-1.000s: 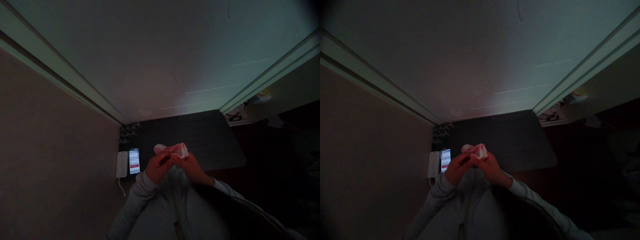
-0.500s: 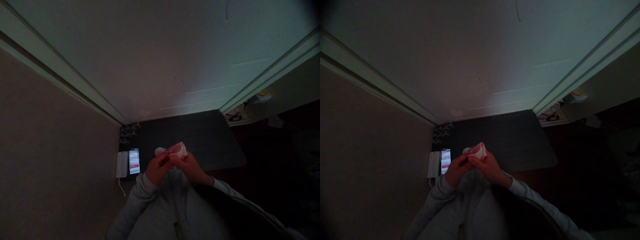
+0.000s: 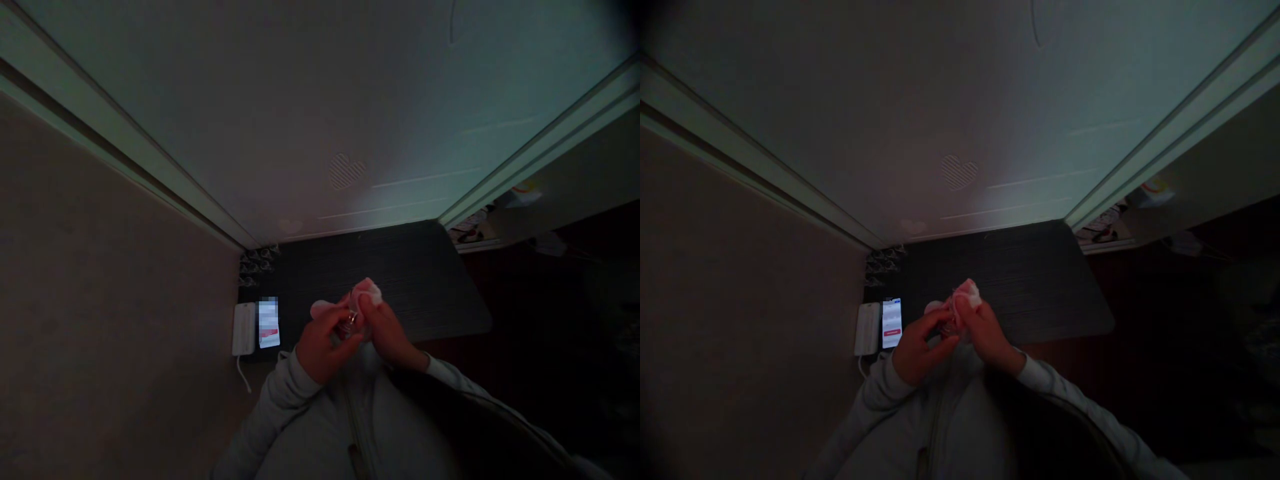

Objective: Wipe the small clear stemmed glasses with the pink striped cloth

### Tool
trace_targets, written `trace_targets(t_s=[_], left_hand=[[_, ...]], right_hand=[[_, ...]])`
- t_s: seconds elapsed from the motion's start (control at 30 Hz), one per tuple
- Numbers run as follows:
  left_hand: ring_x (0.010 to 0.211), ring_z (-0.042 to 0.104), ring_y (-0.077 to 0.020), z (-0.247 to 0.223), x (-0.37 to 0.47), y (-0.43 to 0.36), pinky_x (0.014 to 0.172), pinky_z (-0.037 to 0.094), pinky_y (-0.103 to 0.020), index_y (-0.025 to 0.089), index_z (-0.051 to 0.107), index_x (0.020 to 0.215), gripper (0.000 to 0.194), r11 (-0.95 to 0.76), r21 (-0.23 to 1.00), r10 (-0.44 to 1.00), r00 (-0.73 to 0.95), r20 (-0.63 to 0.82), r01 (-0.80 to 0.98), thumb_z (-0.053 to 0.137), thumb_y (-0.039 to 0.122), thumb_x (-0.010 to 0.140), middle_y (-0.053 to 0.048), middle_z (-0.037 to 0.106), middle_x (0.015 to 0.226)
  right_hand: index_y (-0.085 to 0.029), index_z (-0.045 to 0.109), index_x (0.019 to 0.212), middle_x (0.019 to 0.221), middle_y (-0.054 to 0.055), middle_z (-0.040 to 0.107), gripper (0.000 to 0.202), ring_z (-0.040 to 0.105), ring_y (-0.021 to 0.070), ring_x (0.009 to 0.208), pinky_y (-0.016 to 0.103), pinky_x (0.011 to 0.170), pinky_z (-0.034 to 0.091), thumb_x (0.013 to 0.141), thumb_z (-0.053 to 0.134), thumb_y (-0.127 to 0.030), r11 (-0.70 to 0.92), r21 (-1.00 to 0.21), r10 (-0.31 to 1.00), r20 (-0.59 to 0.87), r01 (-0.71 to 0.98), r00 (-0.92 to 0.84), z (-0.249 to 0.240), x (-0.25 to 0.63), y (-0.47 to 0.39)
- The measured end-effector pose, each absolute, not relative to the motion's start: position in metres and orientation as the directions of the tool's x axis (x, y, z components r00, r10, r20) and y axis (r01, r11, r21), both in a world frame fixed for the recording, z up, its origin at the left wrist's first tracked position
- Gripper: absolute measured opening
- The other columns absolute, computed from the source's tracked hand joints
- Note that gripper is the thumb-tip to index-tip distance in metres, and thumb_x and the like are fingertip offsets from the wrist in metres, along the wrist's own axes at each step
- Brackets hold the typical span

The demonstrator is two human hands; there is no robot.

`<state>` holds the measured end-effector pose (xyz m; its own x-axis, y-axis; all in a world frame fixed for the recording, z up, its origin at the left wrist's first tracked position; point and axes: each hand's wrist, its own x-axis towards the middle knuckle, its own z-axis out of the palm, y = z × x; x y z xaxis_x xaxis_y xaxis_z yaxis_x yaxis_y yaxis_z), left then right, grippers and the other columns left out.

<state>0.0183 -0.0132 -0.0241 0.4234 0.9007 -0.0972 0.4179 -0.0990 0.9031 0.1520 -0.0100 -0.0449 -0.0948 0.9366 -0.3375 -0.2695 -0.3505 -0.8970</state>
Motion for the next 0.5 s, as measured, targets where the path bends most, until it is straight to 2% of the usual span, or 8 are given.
trace_targets(t_s=[0.1,0.17,0.33,0.5], left_hand=[[0.075,0.058,-0.0179,-0.0225,0.0184,-0.0124,0.068,0.046,-0.029,0.014,0.057,0.095,0.028,-0.078,0.894,0.906,0.405,-0.121,0.442,0.057,0.026,0.069,-0.007,0.064,0.087],[0.078,0.059,-0.0187,-0.0218,0.0183,-0.0123,0.070,0.046,-0.029,0.013,0.058,0.094,0.028,-0.075,0.892,0.907,0.403,-0.125,0.446,0.058,0.025,0.069,-0.008,0.064,0.089],[0.089,0.058,-0.0215,-0.0221,0.0171,-0.0123,0.077,0.046,-0.032,0.012,0.055,0.103,0.035,-0.094,0.892,0.911,0.400,-0.102,0.442,0.057,0.026,0.070,-0.011,0.061,0.104],[0.086,0.058,-0.0221,-0.0224,0.0164,-0.0110,0.074,0.048,-0.032,0.009,0.055,0.104,0.037,-0.149,0.877,0.912,0.406,-0.057,0.458,0.056,0.025,0.070,-0.013,0.061,0.102]], right_hand=[[-0.020,0.059,0.073,0.068,0.003,0.062,0.040,0.056,0.0156,0.062,0.026,0.058,0.045,0.075,0.041,-0.055,-0.349,-0.909,0.937,-0.339,-0.226,-0.084,-0.0432,0.1528,-0.0095],[-0.019,0.058,0.077,0.069,0.003,0.061,0.039,0.056,0.0151,0.062,0.026,0.058,0.045,0.076,0.041,-0.055,-0.368,-0.894,0.930,-0.352,-0.255,-0.107,-0.0432,0.1533,-0.0090],[-0.017,0.054,0.078,0.067,0.000,0.057,0.026,0.053,0.0125,0.061,0.025,0.058,0.043,0.068,0.059,-0.040,-0.392,-0.868,0.917,-0.340,-0.305,-0.211,-0.0426,0.1538,-0.0068],[-0.017,0.053,0.080,0.071,-0.001,0.054,0.022,0.051,0.0121,0.064,0.025,0.060,0.042,0.069,0.059,-0.035,-0.317,-0.897,0.943,-0.263,-0.307,-0.206,-0.0387,0.1546,-0.0045]])
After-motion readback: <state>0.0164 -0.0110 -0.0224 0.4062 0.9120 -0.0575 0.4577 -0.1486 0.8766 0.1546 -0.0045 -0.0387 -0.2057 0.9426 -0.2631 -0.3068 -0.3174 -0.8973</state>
